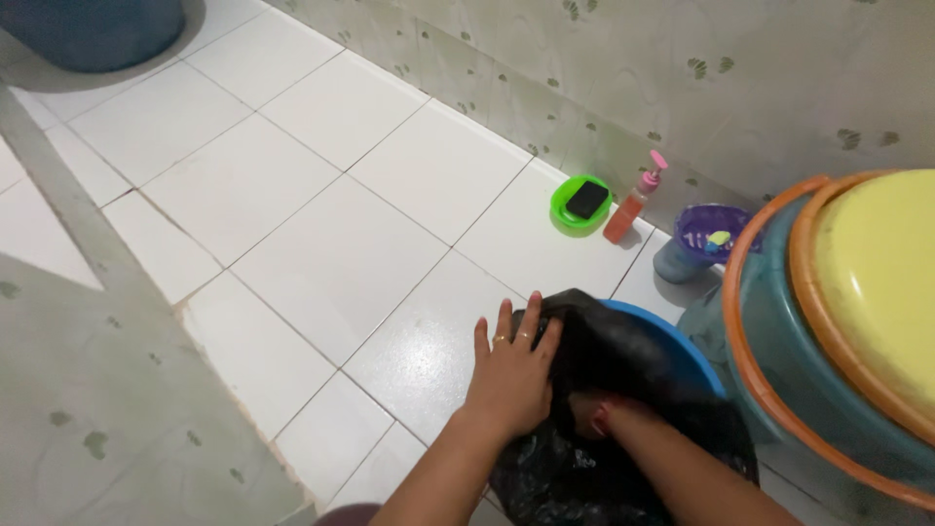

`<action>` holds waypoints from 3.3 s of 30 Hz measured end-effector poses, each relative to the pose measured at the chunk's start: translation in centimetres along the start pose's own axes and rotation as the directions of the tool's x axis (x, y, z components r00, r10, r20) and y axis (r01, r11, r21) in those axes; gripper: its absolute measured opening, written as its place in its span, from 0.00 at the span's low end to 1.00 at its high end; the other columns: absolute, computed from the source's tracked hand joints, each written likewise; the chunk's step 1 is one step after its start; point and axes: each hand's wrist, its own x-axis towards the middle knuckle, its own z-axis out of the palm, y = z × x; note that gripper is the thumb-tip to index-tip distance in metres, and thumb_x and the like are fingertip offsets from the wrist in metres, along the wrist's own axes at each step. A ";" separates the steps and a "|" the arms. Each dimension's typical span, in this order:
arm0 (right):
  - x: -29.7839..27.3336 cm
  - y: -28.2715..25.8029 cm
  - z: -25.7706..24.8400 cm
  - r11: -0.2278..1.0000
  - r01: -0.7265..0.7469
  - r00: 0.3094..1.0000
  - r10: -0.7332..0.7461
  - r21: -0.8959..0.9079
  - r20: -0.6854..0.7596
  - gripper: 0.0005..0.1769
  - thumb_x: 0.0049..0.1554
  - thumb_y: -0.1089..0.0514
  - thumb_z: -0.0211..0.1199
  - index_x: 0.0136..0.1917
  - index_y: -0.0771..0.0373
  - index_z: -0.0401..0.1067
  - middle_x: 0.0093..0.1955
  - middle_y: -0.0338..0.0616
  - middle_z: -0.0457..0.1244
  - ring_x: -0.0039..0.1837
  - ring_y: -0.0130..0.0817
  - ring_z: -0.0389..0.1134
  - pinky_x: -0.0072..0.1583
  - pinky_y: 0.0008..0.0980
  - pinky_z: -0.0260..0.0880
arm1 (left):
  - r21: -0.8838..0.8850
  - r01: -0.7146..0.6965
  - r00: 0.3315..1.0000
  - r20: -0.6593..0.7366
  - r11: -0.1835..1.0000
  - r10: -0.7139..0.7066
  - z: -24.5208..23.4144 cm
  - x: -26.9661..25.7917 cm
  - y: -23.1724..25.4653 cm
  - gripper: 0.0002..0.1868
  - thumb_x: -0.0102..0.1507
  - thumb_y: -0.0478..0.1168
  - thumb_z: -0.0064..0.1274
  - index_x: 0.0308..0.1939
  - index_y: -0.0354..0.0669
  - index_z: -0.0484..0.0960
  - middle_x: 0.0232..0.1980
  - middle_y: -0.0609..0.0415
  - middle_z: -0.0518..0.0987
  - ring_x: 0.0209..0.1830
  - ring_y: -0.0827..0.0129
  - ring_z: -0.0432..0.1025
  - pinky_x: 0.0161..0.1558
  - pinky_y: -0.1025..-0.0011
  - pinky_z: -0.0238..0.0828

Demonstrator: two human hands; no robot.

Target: The person unfolds a black plastic trash bag and places it into a blue bucket. They then adjust the bag by hand to fit the bucket's interior and rim, ensuring it is properly seated.

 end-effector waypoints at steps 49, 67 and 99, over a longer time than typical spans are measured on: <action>-8.7 0.4 -6.9 0.914 0.334 0.789 -0.138 0.229 -0.599 0.32 0.53 0.55 0.64 0.69 0.66 0.64 0.64 0.62 0.65 0.66 0.59 0.67 0.62 0.46 0.66 | -0.207 -0.073 0.995 -0.081 0.976 0.058 0.9 0.5 -1.7 0.43 0.56 0.35 0.55 0.76 0.38 0.58 0.79 0.28 0.52 0.65 0.36 0.67 0.61 0.51 0.68; -11.9 5.0 -8.9 0.942 0.012 0.310 0.316 0.336 -0.897 0.19 0.55 0.52 0.66 0.59 0.57 0.78 0.52 0.48 0.68 0.53 0.46 0.69 0.57 0.43 0.69 | -0.436 0.203 0.975 0.007 0.877 -0.222 -2.3 0.5 -0.9 0.37 0.61 0.42 0.56 0.74 0.48 0.64 0.64 0.41 0.71 0.61 0.48 0.70 0.60 0.58 0.69; -7.0 8.8 -9.9 0.732 -0.188 0.810 0.492 0.655 -0.318 0.52 0.57 0.19 0.43 0.63 0.67 0.79 0.63 0.64 0.70 0.70 0.54 0.68 0.73 0.41 0.59 | -0.414 0.534 0.844 0.319 0.737 -0.432 1.9 4.1 -4.2 0.46 0.57 0.76 0.44 0.47 0.35 0.87 0.48 0.36 0.85 0.52 0.49 0.79 0.55 0.60 0.74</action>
